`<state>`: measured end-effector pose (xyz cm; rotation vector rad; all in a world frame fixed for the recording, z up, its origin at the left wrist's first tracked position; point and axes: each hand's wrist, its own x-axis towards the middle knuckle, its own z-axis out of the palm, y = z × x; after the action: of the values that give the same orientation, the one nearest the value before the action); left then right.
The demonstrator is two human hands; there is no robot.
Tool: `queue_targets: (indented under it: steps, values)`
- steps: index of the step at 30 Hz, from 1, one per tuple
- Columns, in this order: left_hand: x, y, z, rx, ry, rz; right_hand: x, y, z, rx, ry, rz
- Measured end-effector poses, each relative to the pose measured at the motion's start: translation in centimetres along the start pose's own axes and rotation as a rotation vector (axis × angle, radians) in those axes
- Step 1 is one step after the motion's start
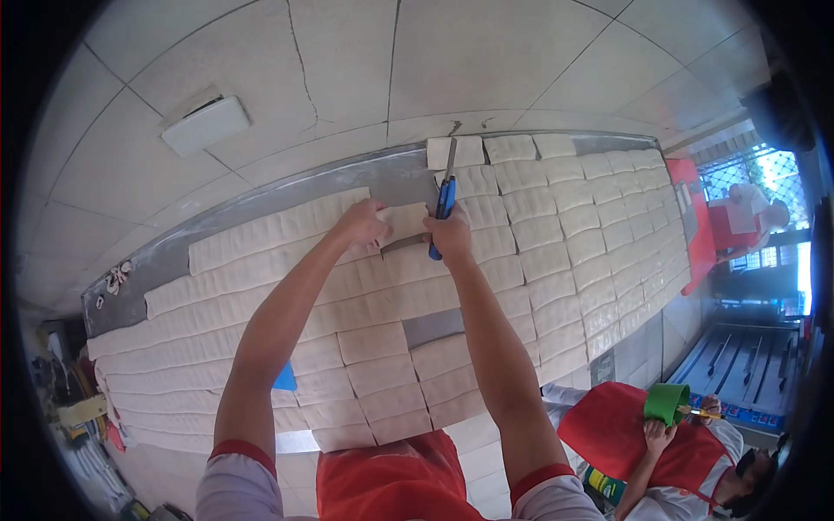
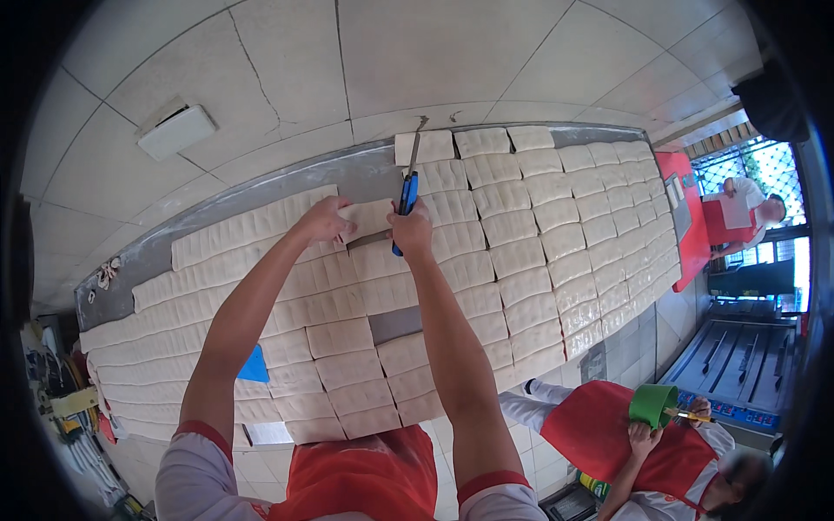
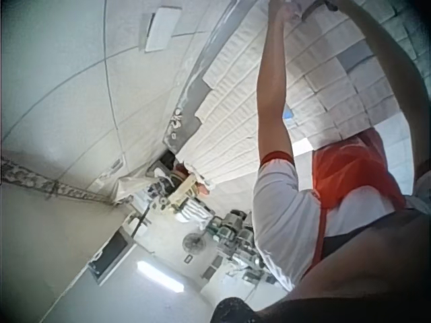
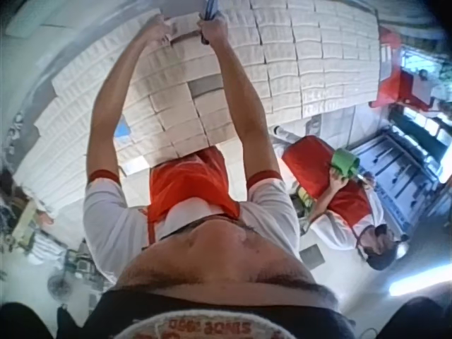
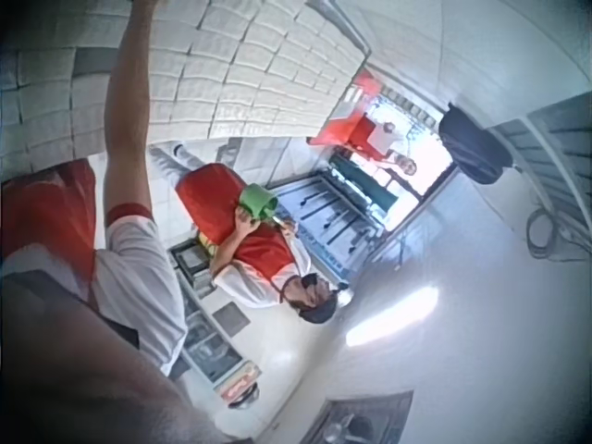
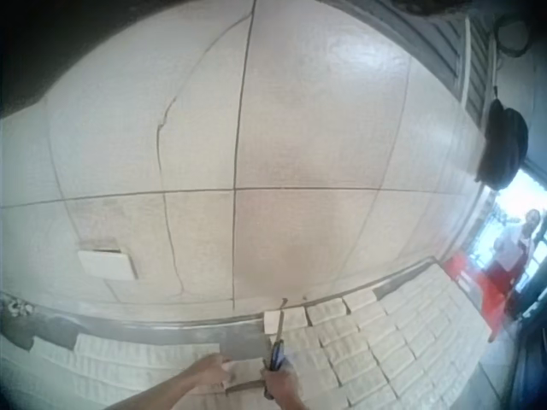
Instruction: The person uses a small blue scraper and a large knife to cut and separate rectangular pieces of dough from long strips on a stainless steel bakery table.
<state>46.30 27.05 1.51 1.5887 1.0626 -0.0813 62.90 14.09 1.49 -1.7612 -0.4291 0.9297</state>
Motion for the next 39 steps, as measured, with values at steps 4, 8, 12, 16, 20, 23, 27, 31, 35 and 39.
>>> queue_targets:
  steps: [4,8,12,16,20,23,27,31,35,39]
  values:
    - [1.9,-0.1,1.4,0.244,-0.001,0.062,-1.2,0.0,-0.9,-0.129,0.092,-0.081]
    - [3.0,0.5,2.8,0.352,-0.027,0.077,-4.1,-0.2,-3.9,-0.127,0.169,-0.094]
    - [3.6,-0.2,3.6,0.375,0.032,0.157,-7.9,2.7,-8.9,-0.285,0.183,-0.152]
    - [1.7,1.0,5.4,0.538,0.270,0.321,-15.3,4.7,-11.0,-0.262,0.139,-0.089]
    - [2.5,3.6,6.3,0.588,0.184,0.115,-22.3,6.2,-11.6,-0.216,0.082,0.019]
    - [5.2,3.2,4.2,0.556,0.004,0.132,-24.4,8.3,-11.6,-0.182,-0.026,0.042]
    - [5.2,2.1,2.7,0.506,0.110,0.190,-24.2,9.6,-10.9,-0.364,-0.056,-0.232]
    - [-0.8,2.8,8.6,0.618,0.542,0.515,-22.2,9.5,-11.6,-0.413,-0.005,-0.458]
    - [-8.5,-0.6,16.1,0.748,0.413,0.901,-23.2,7.8,-13.6,-0.297,-0.035,-0.185]
    - [-8.9,-2.6,18.9,0.787,0.378,0.903,-23.5,10.6,-14.8,-0.376,0.025,-0.278]
